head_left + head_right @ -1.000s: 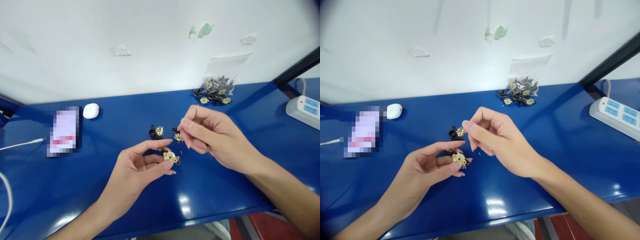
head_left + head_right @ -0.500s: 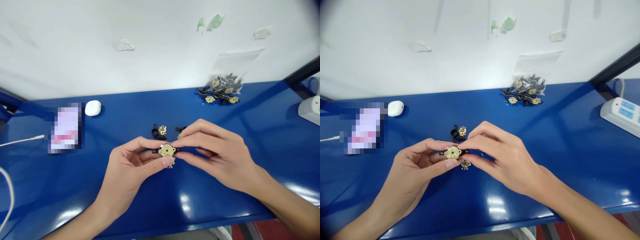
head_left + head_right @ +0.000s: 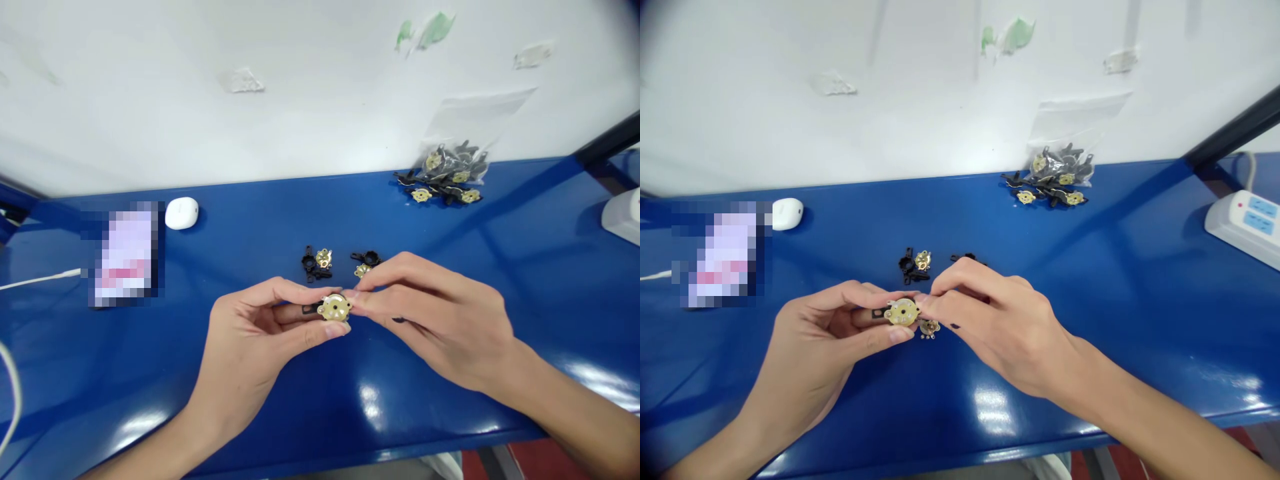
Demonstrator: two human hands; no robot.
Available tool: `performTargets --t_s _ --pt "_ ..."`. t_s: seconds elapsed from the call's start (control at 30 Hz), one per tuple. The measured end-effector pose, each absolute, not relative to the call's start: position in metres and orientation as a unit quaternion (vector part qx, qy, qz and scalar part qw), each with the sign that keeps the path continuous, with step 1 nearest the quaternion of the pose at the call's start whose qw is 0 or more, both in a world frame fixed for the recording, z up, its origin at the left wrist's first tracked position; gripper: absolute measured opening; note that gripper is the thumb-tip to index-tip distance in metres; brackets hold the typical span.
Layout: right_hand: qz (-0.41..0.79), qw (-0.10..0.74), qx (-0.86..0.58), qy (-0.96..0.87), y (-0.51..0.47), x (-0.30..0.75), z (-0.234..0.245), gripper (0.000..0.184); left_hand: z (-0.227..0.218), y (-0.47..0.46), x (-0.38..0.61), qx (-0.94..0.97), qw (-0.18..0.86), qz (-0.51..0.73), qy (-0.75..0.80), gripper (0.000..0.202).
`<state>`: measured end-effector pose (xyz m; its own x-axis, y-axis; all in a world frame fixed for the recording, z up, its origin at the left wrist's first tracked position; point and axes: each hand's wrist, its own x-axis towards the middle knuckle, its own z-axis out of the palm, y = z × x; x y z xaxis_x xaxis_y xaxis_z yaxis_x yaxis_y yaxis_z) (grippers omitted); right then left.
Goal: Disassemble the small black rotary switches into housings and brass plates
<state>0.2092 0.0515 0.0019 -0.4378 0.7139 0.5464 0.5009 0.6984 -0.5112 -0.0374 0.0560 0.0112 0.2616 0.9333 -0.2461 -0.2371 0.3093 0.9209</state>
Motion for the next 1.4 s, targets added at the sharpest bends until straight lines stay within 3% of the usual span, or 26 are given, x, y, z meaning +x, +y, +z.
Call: performTargets --t_s 0.27,0.47,0.63,0.93,1.07,1.2,1.3,1.4 --pt "0.138 0.370 -0.369 -0.841 0.053 0.209 0.004 0.020 0.009 0.057 -0.039 0.401 0.693 0.420 0.427 0.027" --pt "0.175 0.401 -0.392 -0.809 0.055 0.208 0.005 0.012 0.011 0.057 -0.039 0.419 0.700 0.396 0.422 0.024" --pt "0.227 0.393 -0.405 -0.794 0.059 0.209 0.007 0.014 0.018 0.061 -0.038 0.419 0.712 0.375 0.421 0.012" --pt "0.210 0.372 -0.336 -0.840 0.061 0.221 0.012 0.019 0.025 0.066 -0.044 0.458 0.746 0.263 0.405 0.022" --pt "0.297 0.403 -0.346 -0.794 0.058 0.218 0.012 0.019 0.025 0.066 -0.046 0.447 0.759 0.253 0.400 0.015" --pt "0.433 0.526 -0.437 -0.587 0.058 0.211 0.016 0.018 0.024 0.066 -0.045 0.446 0.747 0.264 0.416 0.013" --pt "0.547 0.601 -0.373 -0.448 0.065 0.206 0.018 0.021 0.023 0.067 -0.044 0.433 0.746 0.279 0.422 0.015" --pt "0.613 0.612 -0.332 -0.375 0.073 0.202 0.018 0.030 0.020 0.068 -0.044 0.406 0.761 0.281 0.420 0.018"
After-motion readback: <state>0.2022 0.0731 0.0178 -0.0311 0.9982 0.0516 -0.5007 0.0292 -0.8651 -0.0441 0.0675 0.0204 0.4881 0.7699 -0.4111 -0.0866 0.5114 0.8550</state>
